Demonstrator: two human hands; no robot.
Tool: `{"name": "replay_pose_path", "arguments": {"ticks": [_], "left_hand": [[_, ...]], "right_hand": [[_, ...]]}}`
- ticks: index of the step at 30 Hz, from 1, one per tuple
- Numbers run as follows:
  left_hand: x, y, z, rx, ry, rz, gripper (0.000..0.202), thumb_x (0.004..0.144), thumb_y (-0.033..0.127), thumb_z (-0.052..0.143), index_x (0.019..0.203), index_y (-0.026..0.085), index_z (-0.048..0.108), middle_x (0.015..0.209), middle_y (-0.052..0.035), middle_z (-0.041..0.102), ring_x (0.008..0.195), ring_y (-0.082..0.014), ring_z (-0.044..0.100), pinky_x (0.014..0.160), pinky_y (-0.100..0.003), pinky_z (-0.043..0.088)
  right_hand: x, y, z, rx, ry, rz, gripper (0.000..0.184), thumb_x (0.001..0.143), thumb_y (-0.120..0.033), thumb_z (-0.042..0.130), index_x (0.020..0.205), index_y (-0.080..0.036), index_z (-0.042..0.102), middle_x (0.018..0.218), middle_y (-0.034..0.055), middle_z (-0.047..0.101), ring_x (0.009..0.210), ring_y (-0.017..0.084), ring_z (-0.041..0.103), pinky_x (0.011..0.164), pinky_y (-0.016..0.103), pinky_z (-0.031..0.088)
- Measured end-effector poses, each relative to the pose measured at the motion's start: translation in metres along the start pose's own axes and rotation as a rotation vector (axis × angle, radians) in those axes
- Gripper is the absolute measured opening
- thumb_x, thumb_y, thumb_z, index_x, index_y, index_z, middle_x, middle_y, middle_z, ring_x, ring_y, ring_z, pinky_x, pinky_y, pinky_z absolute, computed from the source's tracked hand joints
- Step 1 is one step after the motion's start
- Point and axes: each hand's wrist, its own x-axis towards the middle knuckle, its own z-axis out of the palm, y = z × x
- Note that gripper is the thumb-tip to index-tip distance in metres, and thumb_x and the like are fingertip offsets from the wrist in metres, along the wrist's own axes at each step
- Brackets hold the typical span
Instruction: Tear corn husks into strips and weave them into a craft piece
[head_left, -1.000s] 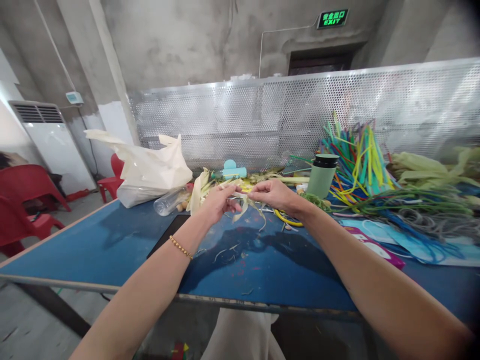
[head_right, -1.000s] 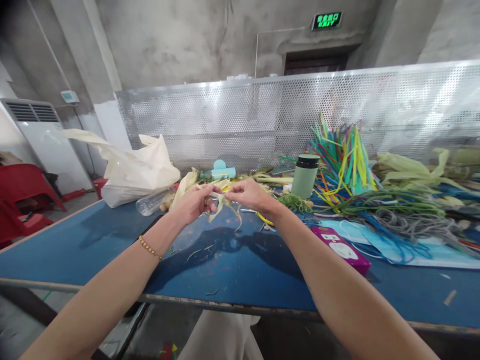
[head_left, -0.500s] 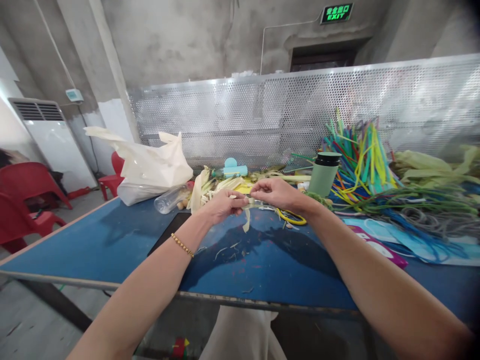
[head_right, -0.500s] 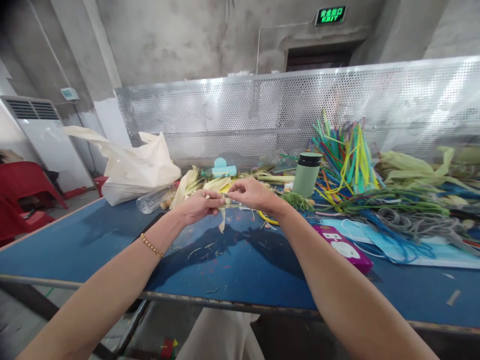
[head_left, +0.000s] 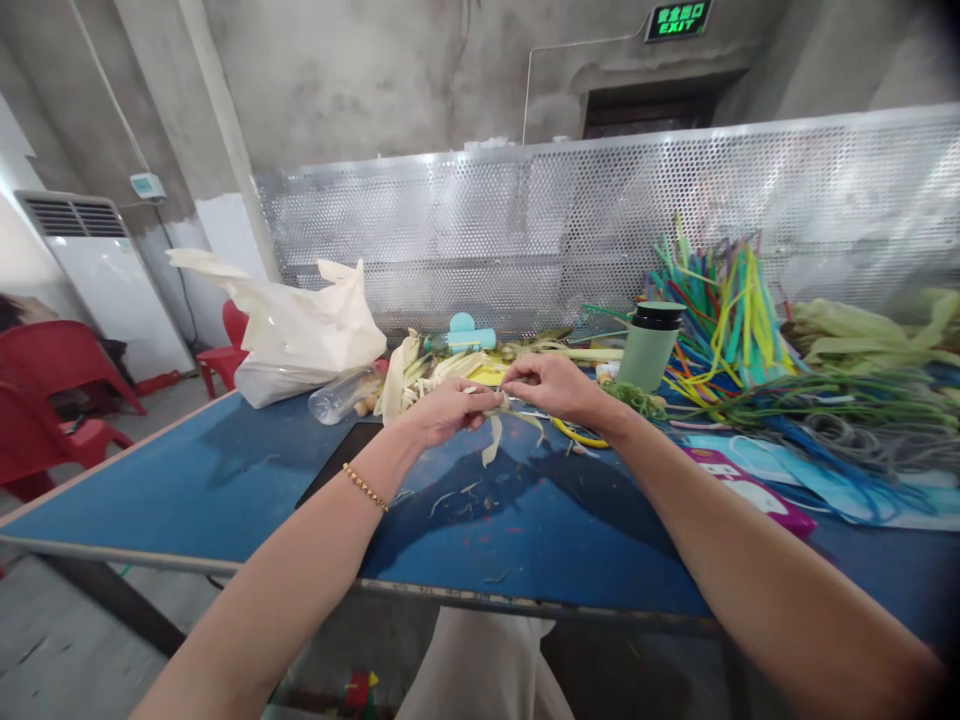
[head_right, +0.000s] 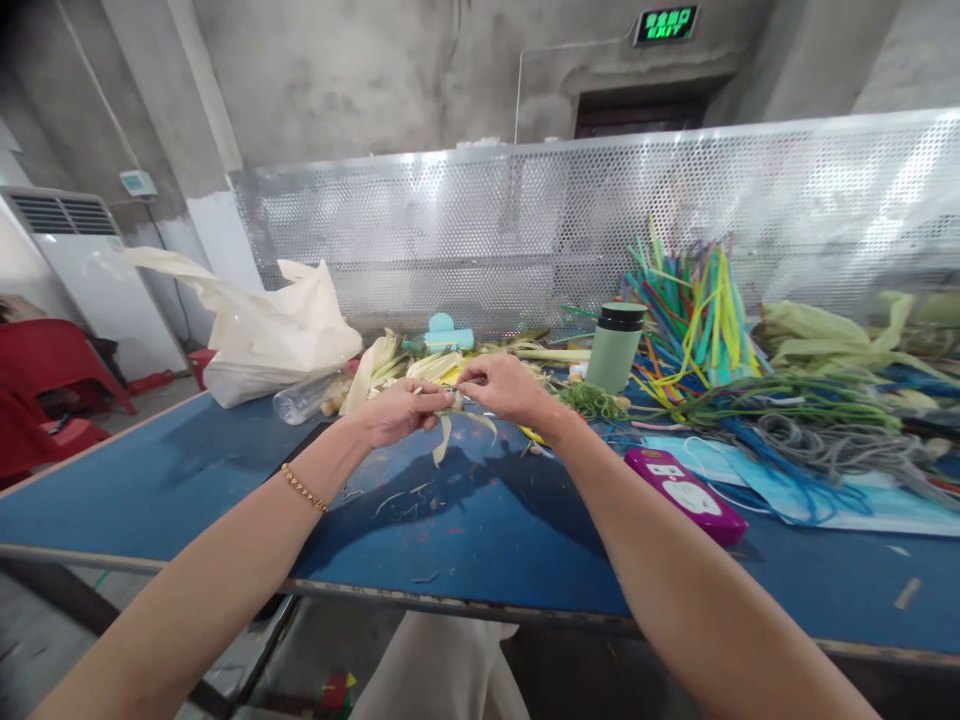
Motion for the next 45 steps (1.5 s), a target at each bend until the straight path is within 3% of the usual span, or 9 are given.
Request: {"name": "replay_pose_path", "arguments": {"ticks": [4, 7, 9, 12, 14, 16, 21, 35, 45], "left_hand": [[0.000, 0.000, 0.002, -0.022, 0.041, -0.006, 0.029, 0.059, 0.031, 0.083, 0.068, 0.010, 0.065, 0.063, 0.0015, 0.052, 0.051, -0.0035, 0.038, 0.047, -0.023, 0.026], [0.000, 0.001, 0.003, -0.050, 0.078, -0.016, 0.029, 0.058, 0.031, 0.083, 0.067, 0.010, 0.065, 0.066, -0.0009, 0.056, 0.056, -0.0054, 0.044, 0.049, -0.022, 0.030], [0.000, 0.002, 0.003, -0.050, 0.104, -0.020, 0.028, 0.061, 0.032, 0.081, 0.067, 0.010, 0.064, 0.069, -0.0032, 0.059, 0.058, -0.0066, 0.048, 0.051, -0.022, 0.034], [0.000, 0.003, 0.002, -0.022, 0.149, 0.001, 0.028, 0.065, 0.033, 0.079, 0.066, 0.011, 0.062, 0.070, -0.0050, 0.061, 0.056, -0.0065, 0.048, 0.051, -0.022, 0.034], [0.001, 0.003, 0.002, 0.001, 0.161, 0.045, 0.028, 0.065, 0.034, 0.078, 0.065, 0.012, 0.061, 0.067, -0.0034, 0.059, 0.053, -0.0057, 0.045, 0.050, -0.023, 0.032], [0.001, 0.003, 0.001, 0.018, 0.160, 0.084, 0.030, 0.065, 0.036, 0.077, 0.063, 0.012, 0.061, 0.064, -0.0013, 0.056, 0.052, -0.0052, 0.043, 0.049, -0.023, 0.031], [0.000, 0.007, 0.002, 0.043, 0.176, 0.104, 0.031, 0.062, 0.038, 0.078, 0.063, 0.012, 0.061, 0.061, 0.0014, 0.052, 0.051, -0.0052, 0.042, 0.050, -0.024, 0.031], [0.001, 0.005, -0.004, 0.014, 0.150, 0.086, 0.027, 0.062, 0.032, 0.078, 0.068, 0.010, 0.062, 0.061, 0.0014, 0.052, 0.048, -0.0039, 0.040, 0.047, -0.023, 0.025], [-0.003, 0.013, -0.003, -0.055, 0.067, 0.023, 0.030, 0.062, 0.029, 0.081, 0.073, 0.009, 0.062, 0.063, 0.0013, 0.053, 0.052, -0.0053, 0.046, 0.051, -0.024, 0.030]], "right_hand": [[0.000, -0.003, 0.002, -0.045, 0.045, -0.056, 0.018, 0.076, -0.027, 0.058, 0.077, -0.015, 0.071, 0.071, 0.0042, 0.063, 0.063, 0.014, 0.051, 0.062, 0.026, 0.036], [0.000, -0.006, -0.001, -0.111, 0.239, -0.056, 0.020, 0.077, -0.029, 0.060, 0.087, -0.015, 0.070, 0.088, 0.0079, 0.063, 0.068, 0.014, 0.050, 0.065, 0.027, 0.036], [-0.001, -0.007, -0.004, -0.158, 0.322, 0.001, 0.019, 0.080, -0.032, 0.058, 0.081, -0.015, 0.068, 0.083, 0.0073, 0.061, 0.066, 0.014, 0.048, 0.064, 0.028, 0.034], [-0.002, -0.007, -0.006, -0.091, 0.103, 0.094, 0.035, 0.085, -0.040, 0.052, 0.061, -0.016, 0.060, 0.058, 0.0019, 0.051, 0.056, 0.012, 0.041, 0.056, 0.028, 0.028], [-0.003, -0.005, -0.004, 0.038, -0.117, 0.116, 0.040, 0.084, -0.045, 0.051, 0.057, -0.016, 0.058, 0.053, 0.0004, 0.049, 0.052, 0.011, 0.039, 0.053, 0.028, 0.025], [-0.003, -0.003, 0.000, 0.142, -0.204, 0.110, 0.037, 0.081, -0.045, 0.054, 0.059, -0.015, 0.060, 0.055, 0.0001, 0.052, 0.052, 0.011, 0.041, 0.052, 0.027, 0.027], [-0.002, 0.002, 0.006, 0.276, -0.169, 0.123, 0.022, 0.073, -0.036, 0.062, 0.069, -0.014, 0.064, 0.060, -0.0002, 0.057, 0.056, 0.011, 0.046, 0.054, 0.025, 0.033], [-0.001, 0.005, 0.006, 0.177, -0.060, 0.110, 0.021, 0.074, -0.033, 0.061, 0.069, -0.014, 0.067, 0.057, 0.0009, 0.061, 0.052, 0.011, 0.050, 0.051, 0.024, 0.035], [-0.002, -0.001, 0.006, 0.303, -0.043, 0.215, 0.008, 0.071, -0.022, 0.062, 0.068, -0.015, 0.062, 0.054, 0.0006, 0.062, 0.050, 0.012, 0.057, 0.050, 0.022, 0.042]]}}
